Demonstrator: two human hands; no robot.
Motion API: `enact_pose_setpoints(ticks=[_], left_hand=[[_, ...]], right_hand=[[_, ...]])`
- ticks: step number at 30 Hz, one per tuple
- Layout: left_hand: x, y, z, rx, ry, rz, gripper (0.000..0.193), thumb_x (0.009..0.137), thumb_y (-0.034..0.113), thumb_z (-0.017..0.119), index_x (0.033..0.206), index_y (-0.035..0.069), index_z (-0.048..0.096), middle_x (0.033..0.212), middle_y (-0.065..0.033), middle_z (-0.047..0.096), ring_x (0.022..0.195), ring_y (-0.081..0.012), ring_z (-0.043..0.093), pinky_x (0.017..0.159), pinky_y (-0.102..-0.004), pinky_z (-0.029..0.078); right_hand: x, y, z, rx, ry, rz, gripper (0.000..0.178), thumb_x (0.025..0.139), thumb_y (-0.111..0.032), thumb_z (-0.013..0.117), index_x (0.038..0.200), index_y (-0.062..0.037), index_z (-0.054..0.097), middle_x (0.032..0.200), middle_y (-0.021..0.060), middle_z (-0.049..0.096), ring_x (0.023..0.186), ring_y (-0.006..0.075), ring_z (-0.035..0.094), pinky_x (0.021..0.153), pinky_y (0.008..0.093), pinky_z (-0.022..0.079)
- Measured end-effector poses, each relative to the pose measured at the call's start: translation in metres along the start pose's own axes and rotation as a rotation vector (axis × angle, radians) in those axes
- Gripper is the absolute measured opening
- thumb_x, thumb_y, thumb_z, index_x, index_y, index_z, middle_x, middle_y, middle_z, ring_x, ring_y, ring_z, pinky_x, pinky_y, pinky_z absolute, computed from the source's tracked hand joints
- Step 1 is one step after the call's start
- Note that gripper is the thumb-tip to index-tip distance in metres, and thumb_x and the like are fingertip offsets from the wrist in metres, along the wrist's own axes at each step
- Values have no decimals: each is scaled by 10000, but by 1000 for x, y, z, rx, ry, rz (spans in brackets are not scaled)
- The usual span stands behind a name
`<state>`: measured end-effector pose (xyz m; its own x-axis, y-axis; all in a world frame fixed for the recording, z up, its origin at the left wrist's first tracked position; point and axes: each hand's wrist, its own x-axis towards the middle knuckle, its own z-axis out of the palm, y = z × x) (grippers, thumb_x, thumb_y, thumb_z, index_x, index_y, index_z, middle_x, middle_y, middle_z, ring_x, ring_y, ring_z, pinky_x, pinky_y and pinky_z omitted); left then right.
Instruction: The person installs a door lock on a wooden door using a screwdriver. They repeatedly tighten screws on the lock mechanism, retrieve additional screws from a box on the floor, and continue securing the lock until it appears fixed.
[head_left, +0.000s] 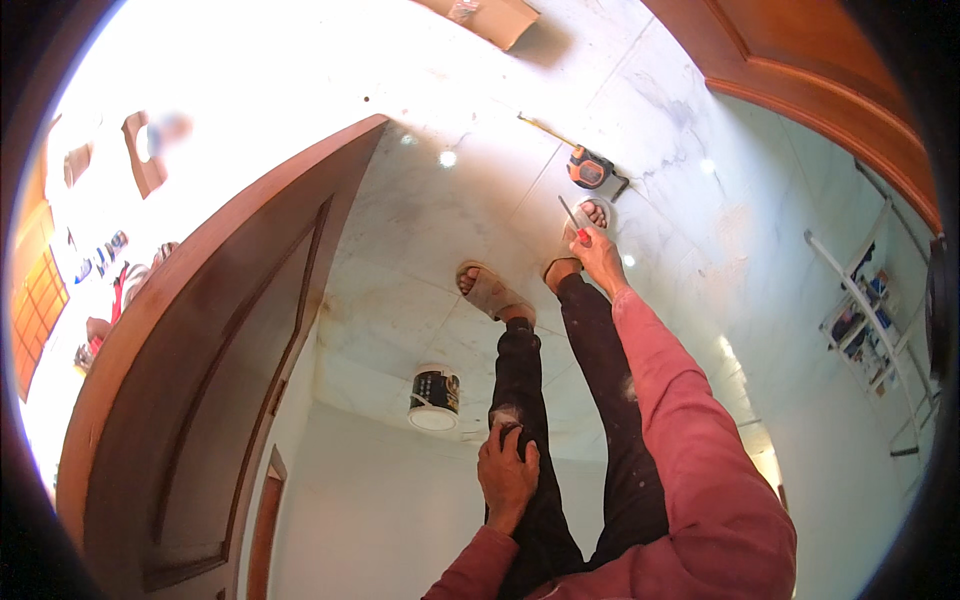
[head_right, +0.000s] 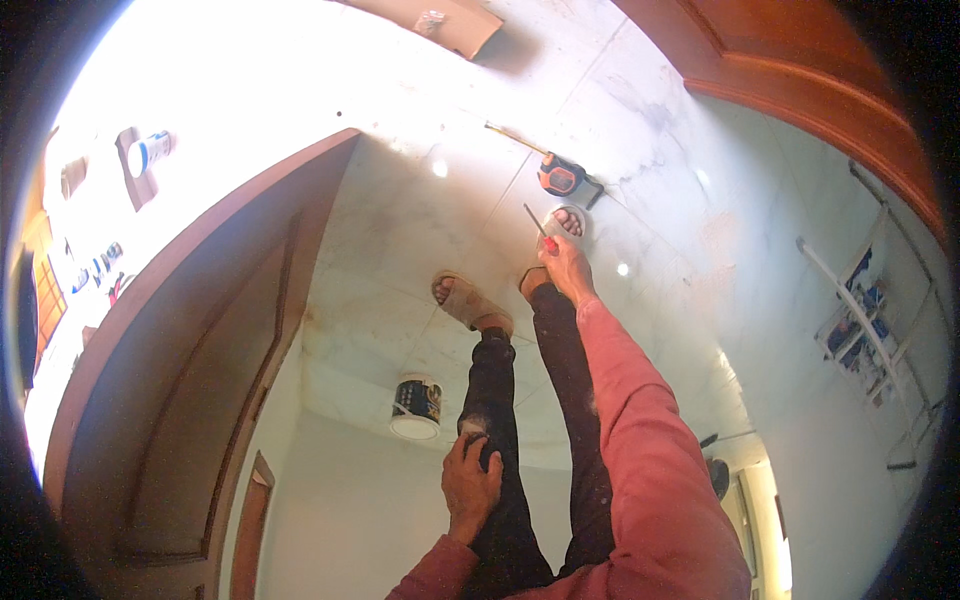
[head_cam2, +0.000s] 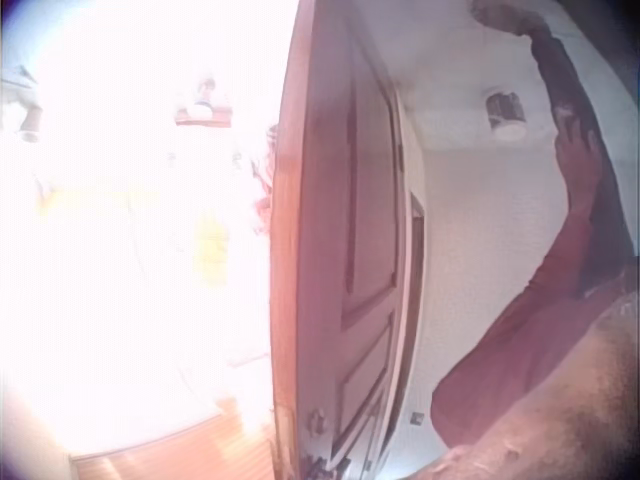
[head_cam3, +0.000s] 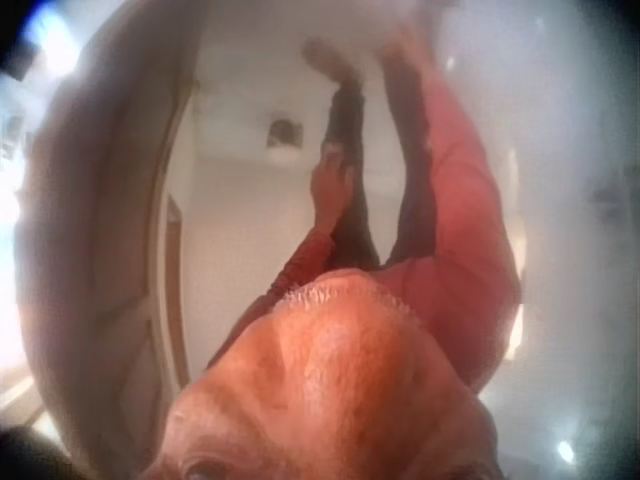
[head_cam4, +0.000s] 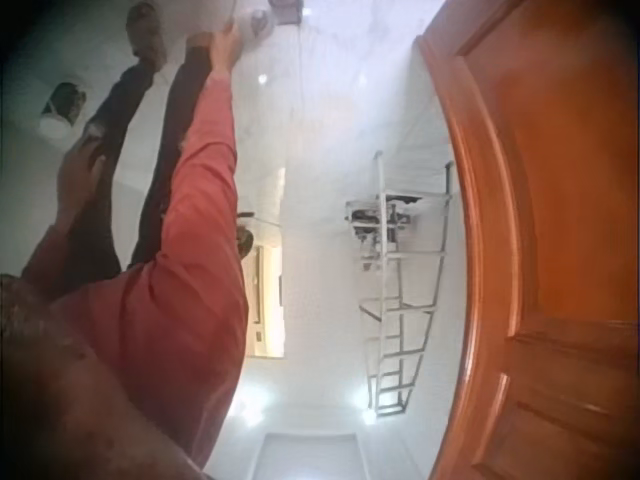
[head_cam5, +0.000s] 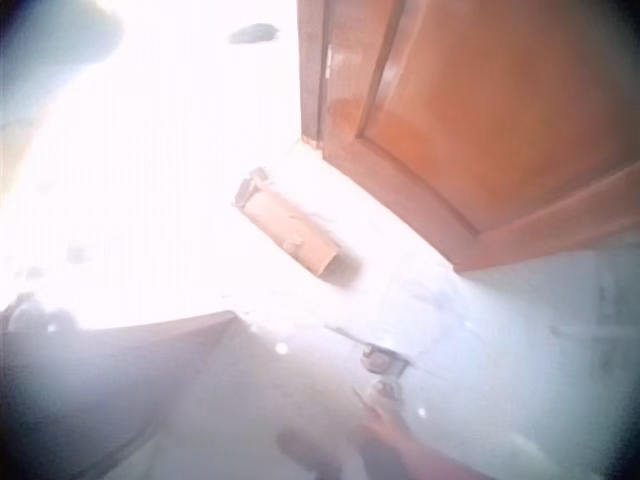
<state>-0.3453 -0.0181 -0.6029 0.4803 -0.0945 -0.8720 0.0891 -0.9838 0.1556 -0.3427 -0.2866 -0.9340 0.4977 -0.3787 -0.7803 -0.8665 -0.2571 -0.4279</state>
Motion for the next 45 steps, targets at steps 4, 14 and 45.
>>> enact_pose_setpoints(ticks=[4,14,45], left_hand=[[0,0,1,34,-20,16,390,879,277,693,1198,52,678,1343,-182,573,1201,-386,555,1010,-477,459],[15,4,-13,10,-46,-8,374,876,278,711,1181,63,688,1324,-180,590,1174,-381,570,996,-467,473],[56,-11,-57,-14,144,-61,363,846,284,744,1155,99,695,1301,-165,594,1182,-378,550,998,-495,454]], right_hand=[[15,6,-9,-21,250,18,288,881,-255,679,1039,-19,634,1035,190,660,981,401,639,829,474,507],[107,-70,-48,276,412,-111,173,902,-200,673,968,-49,621,939,160,620,884,363,648,752,451,519],[311,-208,-16,-522,127,-427,166,933,-236,556,980,-110,653,930,199,719,915,413,697,764,534,533]])
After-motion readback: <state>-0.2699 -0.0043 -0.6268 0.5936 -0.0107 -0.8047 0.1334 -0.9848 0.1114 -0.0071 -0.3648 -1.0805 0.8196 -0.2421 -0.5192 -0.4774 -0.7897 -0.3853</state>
